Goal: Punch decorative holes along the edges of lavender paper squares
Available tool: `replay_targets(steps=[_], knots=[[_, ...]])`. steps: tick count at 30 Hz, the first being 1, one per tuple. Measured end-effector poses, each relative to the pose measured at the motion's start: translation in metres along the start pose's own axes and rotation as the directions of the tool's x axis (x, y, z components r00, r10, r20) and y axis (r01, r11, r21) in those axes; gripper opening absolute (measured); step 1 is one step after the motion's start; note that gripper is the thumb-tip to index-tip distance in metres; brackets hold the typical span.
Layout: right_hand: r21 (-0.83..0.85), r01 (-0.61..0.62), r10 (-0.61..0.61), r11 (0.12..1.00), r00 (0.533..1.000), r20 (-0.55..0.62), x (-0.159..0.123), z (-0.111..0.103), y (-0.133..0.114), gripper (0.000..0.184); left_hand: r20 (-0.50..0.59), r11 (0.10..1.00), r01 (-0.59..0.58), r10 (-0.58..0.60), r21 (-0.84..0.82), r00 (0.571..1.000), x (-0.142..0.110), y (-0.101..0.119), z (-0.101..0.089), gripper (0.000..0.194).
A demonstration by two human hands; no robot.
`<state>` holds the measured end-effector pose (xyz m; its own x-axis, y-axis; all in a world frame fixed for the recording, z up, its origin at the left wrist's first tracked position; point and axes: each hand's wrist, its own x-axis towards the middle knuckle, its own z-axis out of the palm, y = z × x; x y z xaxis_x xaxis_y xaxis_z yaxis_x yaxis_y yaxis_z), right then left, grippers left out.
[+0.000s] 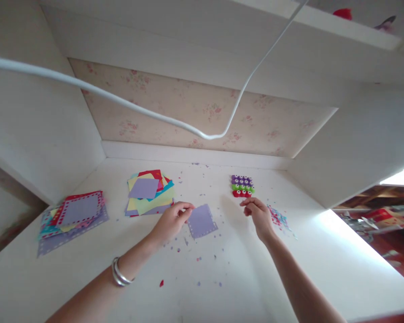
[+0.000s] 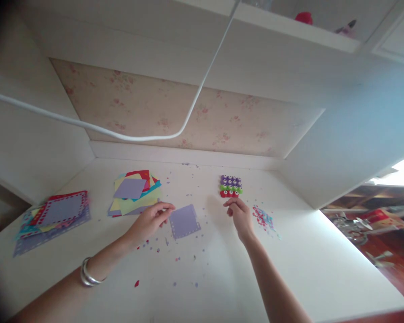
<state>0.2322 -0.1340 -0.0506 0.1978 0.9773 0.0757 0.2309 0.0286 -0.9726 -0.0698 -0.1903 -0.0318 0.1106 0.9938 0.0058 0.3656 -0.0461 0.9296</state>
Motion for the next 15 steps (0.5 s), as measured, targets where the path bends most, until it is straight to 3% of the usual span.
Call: replay_targets(steps=[3, 6, 9, 12, 15], knots=[[-0.171, 0.002, -0.011, 0.985, 0.998, -0.054, 0.021, -0.015, 0.007, 0.02, -0.039, 0.987, -0.124, 0.129, 0.103, 0.991, 0.021, -0.002, 0.012, 0.028], [-0.493, 0.16, -0.117, 0.855, 0.986, 0.118, 0.037, -0.001, 0.012, 0.028, -0.028, 0.939, -0.218, 0.233, 0.265, 0.972, 0.022, -0.014, 0.023, 0.031], [-0.597, 0.393, -0.207, 0.699, 0.911, 0.356, 0.058, 0.04, 0.007, 0.032, 0.091, 0.845, -0.314, 0.306, 0.433, 0.948, 0.007, -0.022, 0.034, 0.042], [-0.56, 0.557, -0.253, 0.613, 0.81, 0.529, 0.088, 0.099, -0.006, 0.032, 0.192, 0.776, -0.333, 0.271, 0.536, 0.943, -0.008, -0.024, 0.04, 0.061], [-0.542, 0.672, -0.259, 0.505, 0.717, 0.648, 0.118, 0.16, -0.019, 0.034, 0.213, 0.753, -0.315, 0.233, 0.577, 0.949, -0.013, -0.029, 0.04, 0.07]])
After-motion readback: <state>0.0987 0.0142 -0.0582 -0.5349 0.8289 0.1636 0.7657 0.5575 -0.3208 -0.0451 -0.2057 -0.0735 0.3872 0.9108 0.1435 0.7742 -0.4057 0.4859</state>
